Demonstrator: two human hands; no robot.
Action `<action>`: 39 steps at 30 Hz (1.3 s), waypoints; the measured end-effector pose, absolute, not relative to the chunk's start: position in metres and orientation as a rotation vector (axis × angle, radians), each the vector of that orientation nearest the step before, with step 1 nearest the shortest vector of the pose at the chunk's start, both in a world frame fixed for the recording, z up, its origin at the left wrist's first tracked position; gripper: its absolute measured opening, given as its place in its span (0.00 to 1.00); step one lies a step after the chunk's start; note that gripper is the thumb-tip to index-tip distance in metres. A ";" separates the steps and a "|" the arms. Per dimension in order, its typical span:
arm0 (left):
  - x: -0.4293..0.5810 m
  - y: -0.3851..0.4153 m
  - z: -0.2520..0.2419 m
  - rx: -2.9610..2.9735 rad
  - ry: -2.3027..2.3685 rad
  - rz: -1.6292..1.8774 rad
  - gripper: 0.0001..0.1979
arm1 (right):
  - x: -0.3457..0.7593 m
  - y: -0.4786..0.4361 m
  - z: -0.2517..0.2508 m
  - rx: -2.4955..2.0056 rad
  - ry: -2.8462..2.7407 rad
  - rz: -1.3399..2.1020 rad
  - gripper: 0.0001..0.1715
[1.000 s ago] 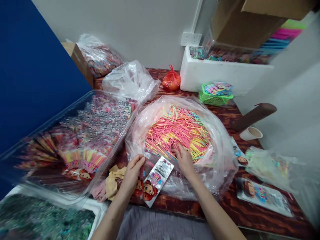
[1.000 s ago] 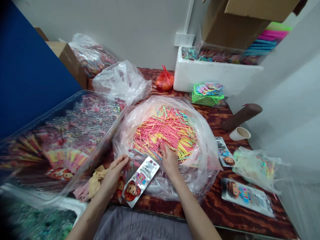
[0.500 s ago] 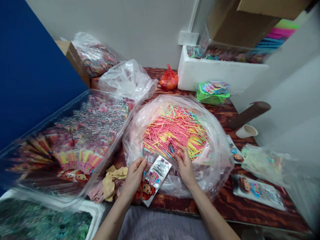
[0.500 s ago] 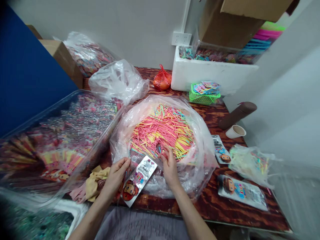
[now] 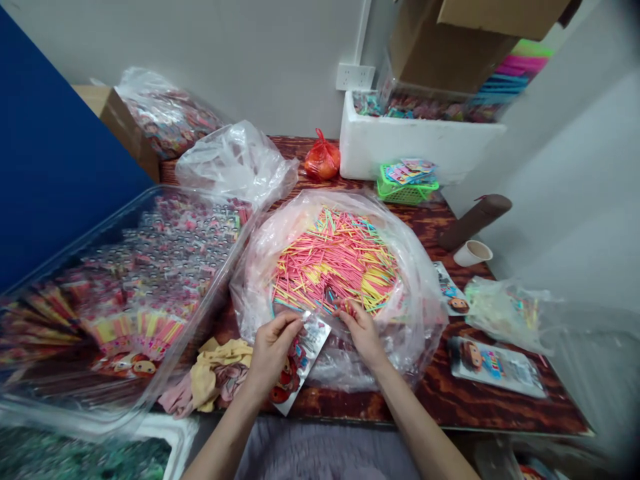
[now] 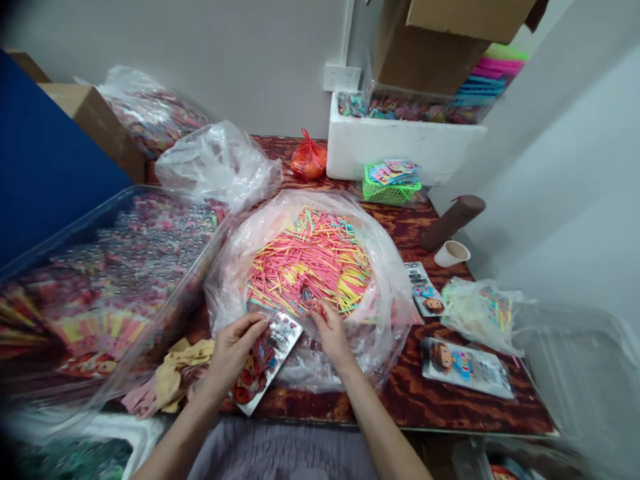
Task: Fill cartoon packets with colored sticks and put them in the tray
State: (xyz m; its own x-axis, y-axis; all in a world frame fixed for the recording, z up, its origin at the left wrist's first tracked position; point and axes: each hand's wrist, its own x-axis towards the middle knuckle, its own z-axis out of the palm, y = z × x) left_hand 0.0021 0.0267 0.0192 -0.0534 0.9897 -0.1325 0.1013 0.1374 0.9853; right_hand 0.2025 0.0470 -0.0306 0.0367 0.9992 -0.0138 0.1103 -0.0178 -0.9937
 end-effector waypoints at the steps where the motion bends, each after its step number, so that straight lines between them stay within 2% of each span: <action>1: 0.003 0.026 0.018 1.171 1.378 1.083 0.10 | 0.203 0.047 -0.031 -1.329 -1.266 1.132 0.09; 12: -0.001 0.023 0.010 1.055 1.391 1.061 0.11 | 0.203 0.045 -0.035 -1.411 -1.263 1.022 0.12; 17: -0.006 0.018 0.007 0.847 1.440 1.142 0.16 | 0.196 0.057 -0.035 -1.449 -1.294 1.014 0.12; 22: -0.014 0.011 0.005 0.840 1.536 1.188 0.16 | 0.188 0.077 -0.022 -1.405 -1.502 0.768 0.12; 28: -0.028 0.001 0.001 0.924 1.532 1.149 0.17 | 0.198 0.059 -0.025 -1.375 -1.382 0.977 0.11; 31: -0.028 0.001 0.000 0.899 1.478 1.114 0.15 | 0.201 0.044 -0.033 -1.391 -1.394 0.999 0.09; 34: -0.025 0.002 0.001 0.873 1.454 1.136 0.12 | 0.202 0.038 -0.036 -1.397 -1.373 1.013 0.12; 39: -0.021 0.003 0.005 0.880 1.479 1.243 0.13 | 0.200 0.037 -0.032 -1.377 -1.297 1.026 0.12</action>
State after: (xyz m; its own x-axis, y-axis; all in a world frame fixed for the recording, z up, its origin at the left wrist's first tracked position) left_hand -0.0207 0.0026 0.0054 -0.2626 0.9387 -0.2234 -0.0584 0.2156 0.9747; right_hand 0.2002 0.0367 -0.0316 0.0851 0.9959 0.0313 0.1990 0.0138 -0.9799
